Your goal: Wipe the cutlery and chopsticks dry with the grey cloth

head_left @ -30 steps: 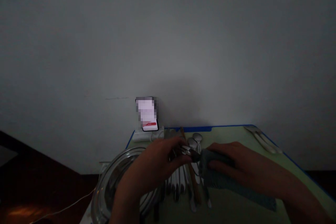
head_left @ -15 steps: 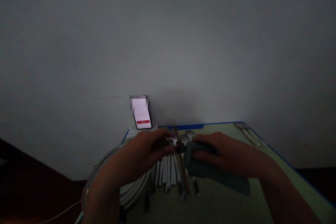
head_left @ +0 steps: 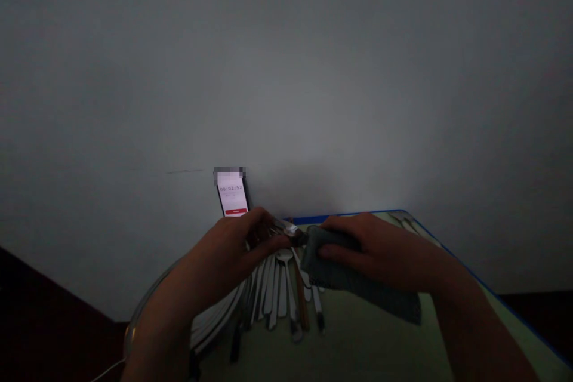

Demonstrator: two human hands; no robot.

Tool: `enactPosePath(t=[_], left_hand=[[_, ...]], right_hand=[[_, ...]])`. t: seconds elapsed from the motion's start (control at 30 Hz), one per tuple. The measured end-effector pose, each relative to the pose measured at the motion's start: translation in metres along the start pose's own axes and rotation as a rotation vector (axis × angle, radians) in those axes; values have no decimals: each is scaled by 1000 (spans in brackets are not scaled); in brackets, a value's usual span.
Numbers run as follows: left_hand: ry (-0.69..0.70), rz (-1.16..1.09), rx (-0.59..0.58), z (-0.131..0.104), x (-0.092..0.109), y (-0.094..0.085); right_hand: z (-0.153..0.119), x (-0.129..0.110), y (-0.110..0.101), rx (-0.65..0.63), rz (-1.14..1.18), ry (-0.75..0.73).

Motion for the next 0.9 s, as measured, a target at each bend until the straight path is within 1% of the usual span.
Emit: enactPosePath(t=[0.17,0.27,0.4,0.53,0.6,0.8,0.9], left_hand=[[47,26,51,-2,1,-3],[64,55,61,-5,3,-3],[86,67,27,-6,6,-2],[71,53,-34,-4,6,1],[66,60,-40,-4,6,2],[123,29,11,-4,13,-2],[138,-12,92,-3,18,-4]], right_hand=[[1,-3,0,33,-13,-35],[0,-4,0,28,11,-59],[0,-6,-1,12,38,-91],[1,-6,0,11,51,-111],[2,-6,1,19,48,-121],[5,-12,1,84,45,-215],[5,-15,-3,134,42,-233]])
Point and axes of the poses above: each hand's wrist, its own z-axis towards the middle knuckle, its own y-axis out of the palm, x = y × z, the point moved 3 cm from there along z, towards the middle knuckle, and after that the axes turned 1 degree about x, right-handed, at the moved point
